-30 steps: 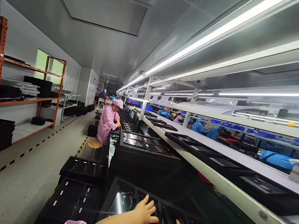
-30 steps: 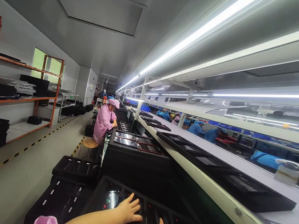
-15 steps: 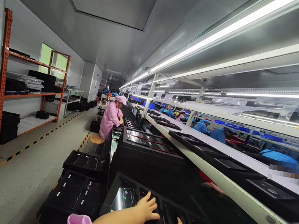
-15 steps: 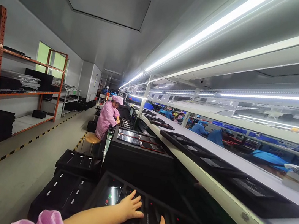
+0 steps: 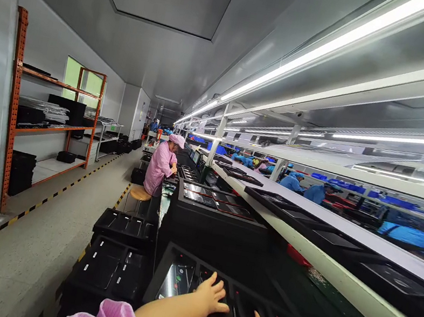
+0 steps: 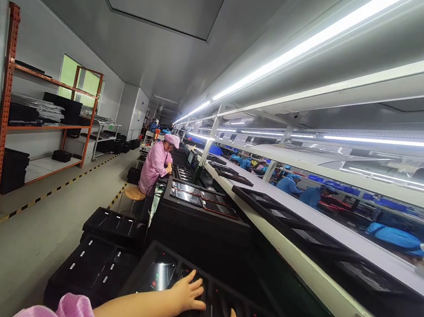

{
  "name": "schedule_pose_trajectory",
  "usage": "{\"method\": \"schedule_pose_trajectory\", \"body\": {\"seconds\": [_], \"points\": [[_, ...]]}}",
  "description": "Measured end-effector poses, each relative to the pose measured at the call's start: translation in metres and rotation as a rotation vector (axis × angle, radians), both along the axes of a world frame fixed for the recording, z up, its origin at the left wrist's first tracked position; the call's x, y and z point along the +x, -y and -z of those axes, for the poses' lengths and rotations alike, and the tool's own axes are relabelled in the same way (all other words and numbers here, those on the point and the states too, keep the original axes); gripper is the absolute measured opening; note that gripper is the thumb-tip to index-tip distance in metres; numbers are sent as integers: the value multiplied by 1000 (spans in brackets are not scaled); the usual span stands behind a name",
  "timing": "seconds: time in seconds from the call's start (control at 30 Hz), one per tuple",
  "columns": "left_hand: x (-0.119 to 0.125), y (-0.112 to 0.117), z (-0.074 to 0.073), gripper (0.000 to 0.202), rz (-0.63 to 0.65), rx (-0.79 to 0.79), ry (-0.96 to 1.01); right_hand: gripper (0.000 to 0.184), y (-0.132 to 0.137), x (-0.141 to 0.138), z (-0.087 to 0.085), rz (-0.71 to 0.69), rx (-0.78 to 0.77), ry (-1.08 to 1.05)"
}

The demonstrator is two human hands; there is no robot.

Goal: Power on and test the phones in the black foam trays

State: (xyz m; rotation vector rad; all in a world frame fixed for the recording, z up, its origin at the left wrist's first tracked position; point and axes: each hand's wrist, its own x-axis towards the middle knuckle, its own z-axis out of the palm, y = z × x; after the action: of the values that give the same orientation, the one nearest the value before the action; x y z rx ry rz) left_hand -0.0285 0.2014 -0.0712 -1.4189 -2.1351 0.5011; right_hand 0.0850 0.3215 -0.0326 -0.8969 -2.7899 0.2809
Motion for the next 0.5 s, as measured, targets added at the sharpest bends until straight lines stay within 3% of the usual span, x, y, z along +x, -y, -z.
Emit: {"method": "schedule_pose_trajectory", "body": {"seconds": [0.5], "points": [[3,-3,2,47,-1,74,115,63,-5,-3,10,7,22,-26]]}}
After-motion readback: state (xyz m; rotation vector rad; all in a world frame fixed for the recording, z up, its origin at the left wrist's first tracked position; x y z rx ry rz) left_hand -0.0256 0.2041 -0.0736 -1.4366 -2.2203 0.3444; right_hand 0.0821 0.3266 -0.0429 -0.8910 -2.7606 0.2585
